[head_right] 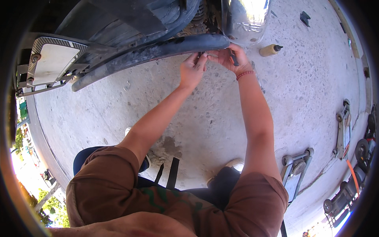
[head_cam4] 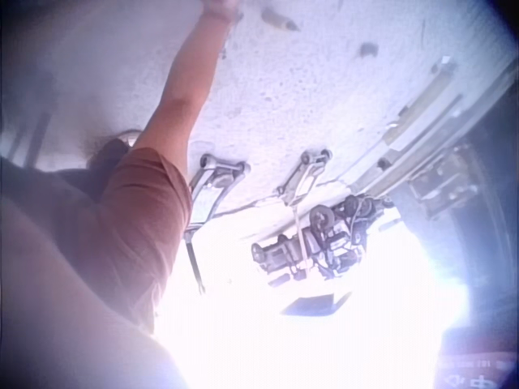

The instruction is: The person works on the underside of a vehicle, using a wrench to loosen a bolt and then a screwdriver to adjust components. They briefly walk to a tool cart to retrieve a tool before returning to continue the repair.

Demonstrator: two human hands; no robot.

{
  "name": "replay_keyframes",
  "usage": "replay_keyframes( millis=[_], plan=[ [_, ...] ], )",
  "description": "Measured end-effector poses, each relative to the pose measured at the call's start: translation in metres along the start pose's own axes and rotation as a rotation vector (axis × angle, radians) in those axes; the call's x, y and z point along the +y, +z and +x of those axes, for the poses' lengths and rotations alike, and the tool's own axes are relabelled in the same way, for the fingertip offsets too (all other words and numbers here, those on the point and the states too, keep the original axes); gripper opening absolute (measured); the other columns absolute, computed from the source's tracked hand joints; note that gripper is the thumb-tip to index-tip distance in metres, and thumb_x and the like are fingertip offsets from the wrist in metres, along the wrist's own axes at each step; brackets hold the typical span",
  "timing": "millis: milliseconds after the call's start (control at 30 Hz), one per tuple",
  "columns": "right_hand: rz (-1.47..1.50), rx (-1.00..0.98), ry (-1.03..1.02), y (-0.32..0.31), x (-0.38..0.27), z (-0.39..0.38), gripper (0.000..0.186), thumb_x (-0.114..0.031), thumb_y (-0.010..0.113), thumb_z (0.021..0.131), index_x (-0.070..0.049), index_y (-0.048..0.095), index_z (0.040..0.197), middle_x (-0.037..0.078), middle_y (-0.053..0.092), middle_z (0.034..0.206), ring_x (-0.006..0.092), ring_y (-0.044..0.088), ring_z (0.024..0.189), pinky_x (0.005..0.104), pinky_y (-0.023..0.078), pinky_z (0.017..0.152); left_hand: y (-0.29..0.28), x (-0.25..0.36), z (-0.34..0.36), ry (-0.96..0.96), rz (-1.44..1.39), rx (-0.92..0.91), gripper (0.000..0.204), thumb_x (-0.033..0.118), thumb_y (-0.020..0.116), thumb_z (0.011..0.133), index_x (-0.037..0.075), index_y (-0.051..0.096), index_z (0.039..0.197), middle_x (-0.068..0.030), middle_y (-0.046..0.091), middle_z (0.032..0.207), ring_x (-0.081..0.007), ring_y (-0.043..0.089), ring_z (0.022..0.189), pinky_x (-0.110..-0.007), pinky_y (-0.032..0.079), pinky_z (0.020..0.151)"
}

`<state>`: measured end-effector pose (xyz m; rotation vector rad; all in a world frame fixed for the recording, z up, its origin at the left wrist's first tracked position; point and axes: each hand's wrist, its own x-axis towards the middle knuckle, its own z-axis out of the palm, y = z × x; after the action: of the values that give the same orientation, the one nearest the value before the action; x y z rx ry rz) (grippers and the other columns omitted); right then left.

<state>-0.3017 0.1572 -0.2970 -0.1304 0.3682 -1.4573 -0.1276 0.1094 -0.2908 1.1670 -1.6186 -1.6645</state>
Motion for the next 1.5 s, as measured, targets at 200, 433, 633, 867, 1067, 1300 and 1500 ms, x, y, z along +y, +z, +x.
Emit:
replay_keyframes(
  millis=[200,433,633,867,1067,1300,1500],
  plan=[
    [0.116,0.117,-0.061,0.015,0.018,-0.005,0.032,-0.013,0.055,0.082,-0.003,0.059,0.113,0.015,0.062,0.116,0.0299,0.054,0.111,0.0460,0.042,0.099,0.005,0.014,-0.002,0.026,-0.210,-0.025,0.020,0.021,0.056,0.097,0.002,0.064,0.097,0.0017,0.058,0.066,-0.0041,0.046,0.055,-0.021,0.038,0.051],
    [0.155,0.097,0.044,0.005,0.009,-0.004,0.031,0.002,0.049,0.076,0.006,0.057,0.106,0.020,0.061,0.107,0.0319,0.058,0.100,0.0456,0.046,0.094,0.006,0.030,-0.012,-0.036,-0.336,-0.028,0.019,0.019,0.053,0.098,0.001,0.061,0.100,0.0017,0.058,0.076,-0.0038,0.046,0.057,-0.021,0.037,0.050],
    [0.128,0.168,-0.007,0.039,0.022,-0.004,0.044,0.002,0.046,0.075,0.015,0.048,0.117,0.028,0.055,0.119,0.0411,0.053,0.114,0.0520,0.042,0.104,0.005,-0.010,-0.009,0.137,-0.300,0.154,0.019,0.017,0.052,0.099,0.000,0.059,0.106,0.0025,0.053,0.071,-0.0035,0.043,0.055,-0.020,0.036,0.048],
    [0.022,0.096,-0.006,0.042,0.022,-0.004,0.053,0.000,0.047,0.076,0.011,0.044,0.128,0.027,0.052,0.128,0.0409,0.050,0.121,0.0540,0.040,0.106,-0.005,-0.014,-0.006,0.093,-0.306,0.113,0.018,0.017,0.051,0.099,0.002,0.060,0.102,0.0038,0.049,0.067,-0.0026,0.040,0.053,-0.021,0.031,0.045],
    [0.023,0.123,-0.051,0.048,0.023,-0.001,0.056,0.001,0.047,0.076,0.004,0.044,0.132,0.023,0.053,0.128,0.0393,0.049,0.122,0.0553,0.039,0.105,-0.009,-0.003,-0.002,0.000,-0.443,0.060,0.018,0.020,0.053,0.098,0.003,0.062,0.098,0.0037,0.049,0.065,-0.0031,0.040,0.053,-0.021,0.031,0.045],
    [0.080,0.190,0.033,0.039,0.017,-0.010,0.054,0.004,0.043,0.073,0.007,0.046,0.126,0.024,0.052,0.128,0.0390,0.049,0.122,0.0553,0.041,0.104,-0.011,-0.003,-0.005,-0.023,-0.002,0.030,0.027,0.029,0.056,0.097,0.004,0.063,0.104,-0.0013,0.059,0.068,-0.0085,0.055,0.057,-0.027,0.042,0.052],
    [-0.140,0.296,0.096,0.007,0.013,-0.015,0.058,0.007,0.042,0.071,0.008,0.045,0.128,0.023,0.049,0.133,0.0376,0.048,0.125,0.0501,0.044,0.104,-0.017,-0.032,0.009,-0.046,0.052,-0.231,0.030,0.031,0.054,0.098,0.006,0.061,0.111,0.0015,0.060,0.070,-0.0071,0.055,0.062,-0.024,0.042,0.055]
  ],
)
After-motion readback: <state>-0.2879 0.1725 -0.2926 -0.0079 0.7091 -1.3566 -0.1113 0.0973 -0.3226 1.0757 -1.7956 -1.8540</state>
